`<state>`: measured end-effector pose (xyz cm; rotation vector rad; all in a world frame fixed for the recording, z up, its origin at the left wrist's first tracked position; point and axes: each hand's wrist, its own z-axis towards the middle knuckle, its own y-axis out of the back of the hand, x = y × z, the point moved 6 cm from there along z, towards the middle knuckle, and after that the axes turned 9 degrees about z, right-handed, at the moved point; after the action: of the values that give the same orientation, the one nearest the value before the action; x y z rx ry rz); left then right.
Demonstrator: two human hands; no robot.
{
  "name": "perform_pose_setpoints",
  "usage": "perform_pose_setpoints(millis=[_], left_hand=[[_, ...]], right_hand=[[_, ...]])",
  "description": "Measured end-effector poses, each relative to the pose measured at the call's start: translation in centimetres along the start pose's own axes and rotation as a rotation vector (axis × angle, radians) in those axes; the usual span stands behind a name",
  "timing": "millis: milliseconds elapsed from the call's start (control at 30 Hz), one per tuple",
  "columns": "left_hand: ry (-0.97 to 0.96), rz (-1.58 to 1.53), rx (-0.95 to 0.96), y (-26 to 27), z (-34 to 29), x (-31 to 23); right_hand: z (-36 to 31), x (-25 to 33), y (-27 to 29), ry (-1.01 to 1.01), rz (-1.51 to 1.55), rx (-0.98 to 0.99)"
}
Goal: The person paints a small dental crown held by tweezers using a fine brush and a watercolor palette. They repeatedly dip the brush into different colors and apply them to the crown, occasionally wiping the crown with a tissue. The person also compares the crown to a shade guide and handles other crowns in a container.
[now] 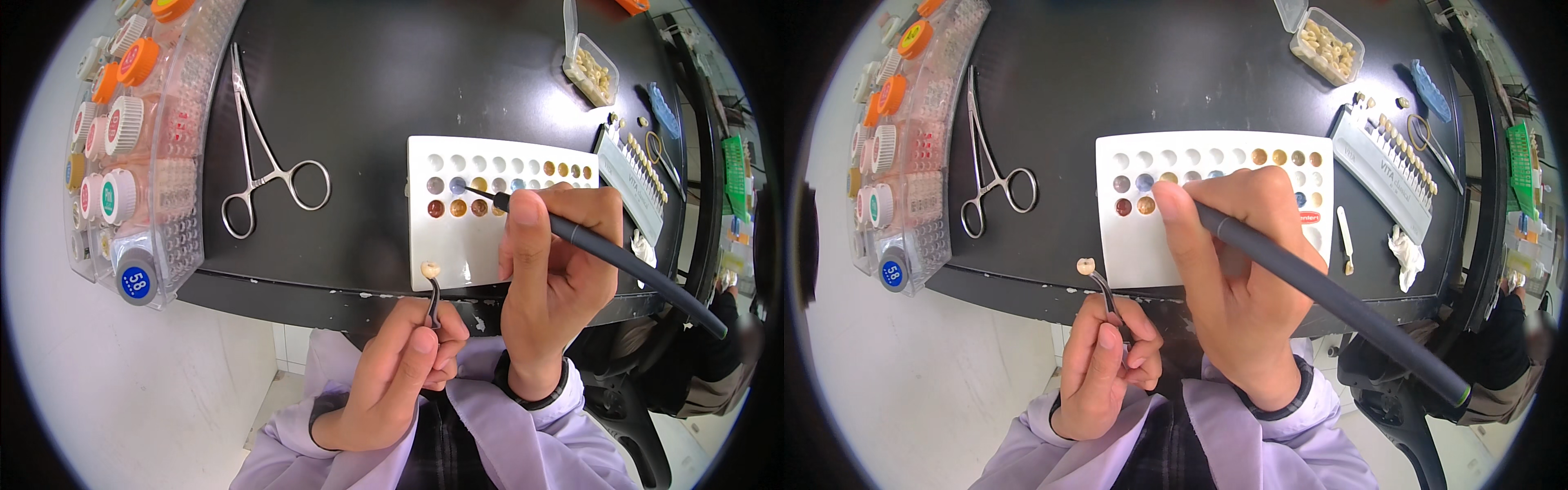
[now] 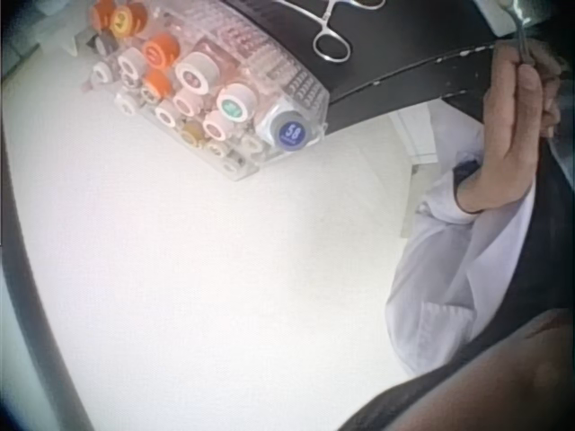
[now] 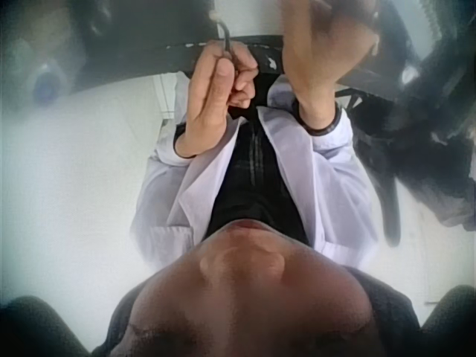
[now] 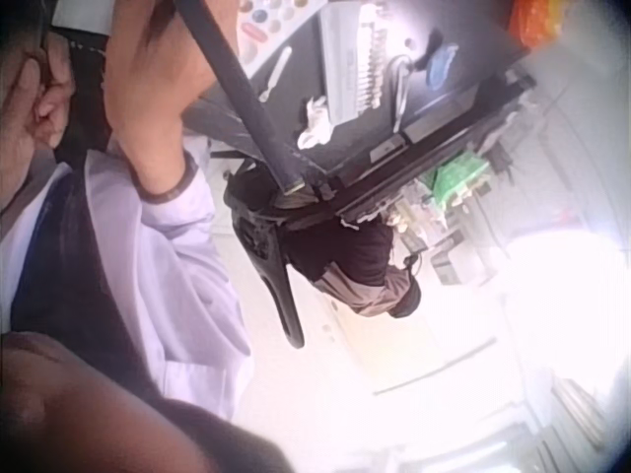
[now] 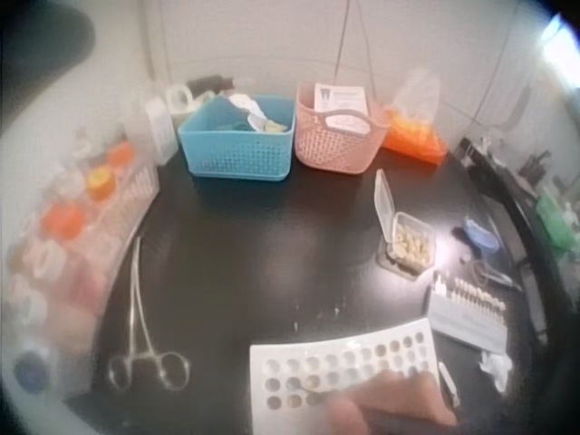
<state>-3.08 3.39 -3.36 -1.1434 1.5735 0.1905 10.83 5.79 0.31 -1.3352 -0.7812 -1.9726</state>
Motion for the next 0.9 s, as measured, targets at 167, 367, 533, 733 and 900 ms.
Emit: perform_pose_setpoints(millis=[167,367,533,733,900], left_hand=[[-0.007,-0.005,0.004,0.0,0.0,0.0],[-0.019,-0.007,-0.001,0.0,0.0,-0.1],[0.005,-0.102,-0.045,-0.1,-0.2,0.1],[-0.017,-0.014,-0.01,-0.1,0.1,0.0],[-0.019,-0.014,-0.008,-0.1,0.2,0.1]], right_hand=[[0.1,0.1,-0.2,-0.006,0.004,0.014],[0.2,0.2,-0.4,0.056,-0.05,0.104],[-0.2,0.3,0.8,0.05,0.242,-0.029],[-1.6,0.7,1.0,0.106,0.484,0.012],[-1.6,0.8,0.9,0.16,0.564,0.104]])
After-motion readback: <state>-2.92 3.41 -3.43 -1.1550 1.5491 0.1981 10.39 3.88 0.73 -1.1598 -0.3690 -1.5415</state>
